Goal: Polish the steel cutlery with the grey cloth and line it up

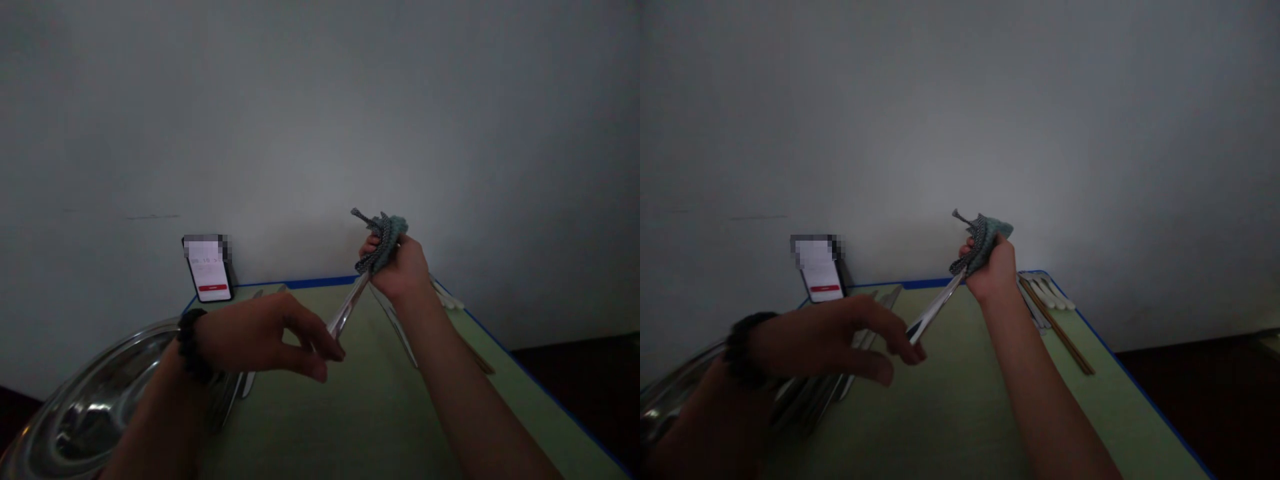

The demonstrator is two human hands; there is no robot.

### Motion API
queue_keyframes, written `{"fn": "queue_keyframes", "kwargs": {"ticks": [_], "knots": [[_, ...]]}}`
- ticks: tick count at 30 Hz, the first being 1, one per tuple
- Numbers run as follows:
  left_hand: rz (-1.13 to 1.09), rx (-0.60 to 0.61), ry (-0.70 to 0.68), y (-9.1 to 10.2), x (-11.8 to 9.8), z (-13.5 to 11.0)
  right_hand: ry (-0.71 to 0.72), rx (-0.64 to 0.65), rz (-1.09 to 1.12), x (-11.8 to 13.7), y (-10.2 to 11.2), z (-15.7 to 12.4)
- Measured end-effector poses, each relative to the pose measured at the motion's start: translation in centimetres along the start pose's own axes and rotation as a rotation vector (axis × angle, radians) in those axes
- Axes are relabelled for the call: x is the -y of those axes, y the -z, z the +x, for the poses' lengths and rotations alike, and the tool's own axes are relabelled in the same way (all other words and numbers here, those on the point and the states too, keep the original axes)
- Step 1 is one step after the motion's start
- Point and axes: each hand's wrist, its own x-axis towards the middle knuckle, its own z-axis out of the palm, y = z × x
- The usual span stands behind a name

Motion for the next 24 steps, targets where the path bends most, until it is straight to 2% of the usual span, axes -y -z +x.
{"fn": "queue_keyframes", "kwargs": {"ticks": [3, 8, 10, 12, 14, 18, 21, 24], "knots": [[-0.02, -0.016, 0.021, 0.8, 0.2, -1.3, -0.03, 0.076, 0.044, 0.3, 0.2, 0.0], [0.02, -0.32, -0.02, 1.5, 1.1, -2.2, 0.092, 0.205, 0.15, 0.8, 0.6, -0.2], [0.002, -0.342, -0.044, 1.4, 1.2, -2.0, 0.137, 0.276, 0.197, 0.7, 0.6, -0.4], [-0.016, -0.309, -0.044, 1.1, 1.0, -1.6, 0.143, 0.317, 0.244, 0.4, 0.6, -0.6], [-0.017, -0.317, -0.028, 0.8, 0.5, -1.1, 0.125, 0.314, 0.288, 0.0, 0.6, -0.8], [-0.079, -0.415, -0.067, 0.1, -0.2, -0.1, 0.097, 0.251, 0.329, -0.6, 0.8, -0.9], [-0.112, -0.48, -0.105, -0.5, -0.3, 0.5, 0.096, 0.238, 0.326, -0.5, 0.8, -1.1], [-0.102, -0.49, -0.131, -1.2, -0.2, 0.8, 0.108, 0.225, 0.292, -0.2, 0.7, -1.3]]}}
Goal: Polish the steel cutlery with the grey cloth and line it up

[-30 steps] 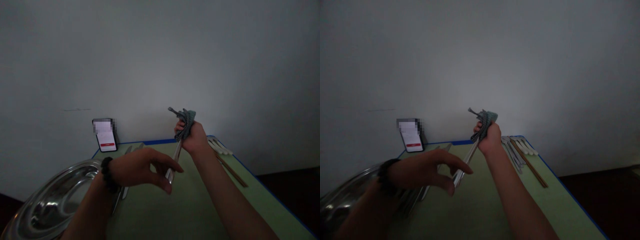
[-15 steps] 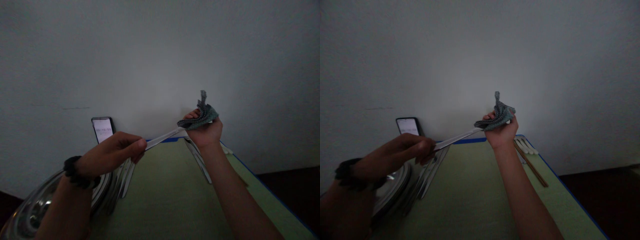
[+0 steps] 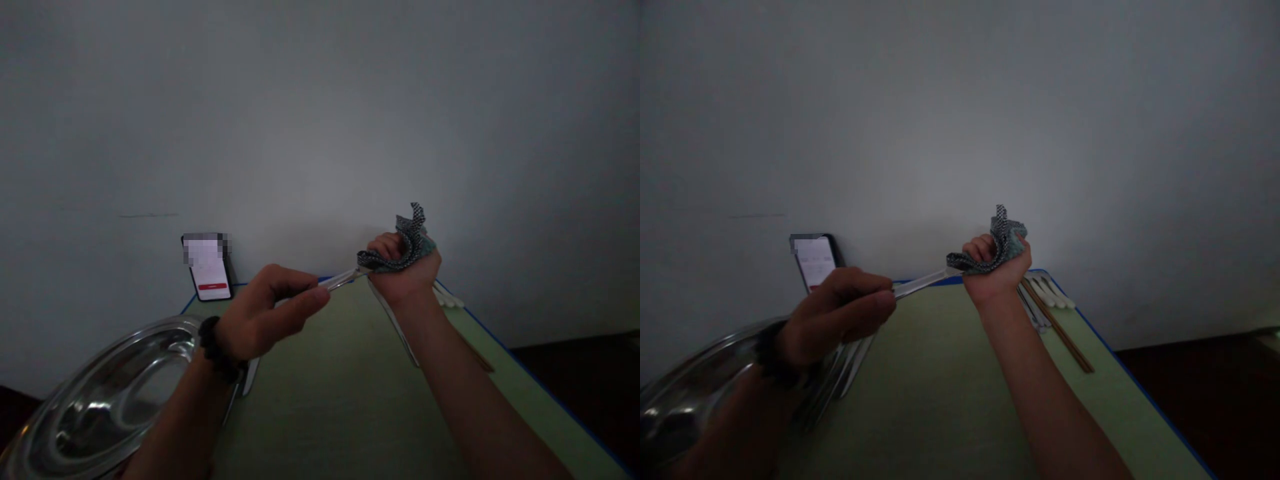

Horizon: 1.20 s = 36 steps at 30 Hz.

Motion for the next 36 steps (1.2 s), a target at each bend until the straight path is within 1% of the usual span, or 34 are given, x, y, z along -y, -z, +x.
{"fn": "queue_keyframes", "kwargs": {"ticks": [5, 10, 16, 20, 25, 28, 32, 34, 36], "knots": [[0.126, 0.039, -0.046, -0.7, -0.6, 0.0, 0.004, -0.019, -0.027, -0.2, -0.4, -0.5], [0.228, 0.035, -0.083, -1.0, -1.0, 0.3, -0.029, -0.012, 0.013, -0.6, -0.6, -0.7], [0.266, 0.007, -0.103, -1.4, -0.5, 0.6, -0.069, -0.007, 0.011, -0.8, -0.7, -1.0], [0.294, -0.004, -0.116, -1.6, -0.5, 0.7, -0.063, -0.014, -0.014, -0.9, -0.8, -1.2], [0.306, 0.023, -0.158, -1.6, -0.3, 0.8, -0.05, -0.004, -0.06, -1.0, -1.0, -1.3], [0.291, 0.048, -0.14, -1.5, -0.2, 1.0, -0.063, -0.028, -0.131, -0.7, -1.2, -0.9], [0.291, 0.041, -0.098, -1.3, -0.2, 1.3, -0.082, -0.14, -0.279, -0.1, -1.1, 0.5], [0.314, 0.016, -0.089, -1.1, -0.3, 1.3, -0.064, -0.146, -0.306, 0.1, -0.7, 1.2], [0.346, -0.01, -0.087, -0.8, -0.4, 1.2, -0.012, -0.135, -0.313, 0.1, -0.2, 1.8]]}}
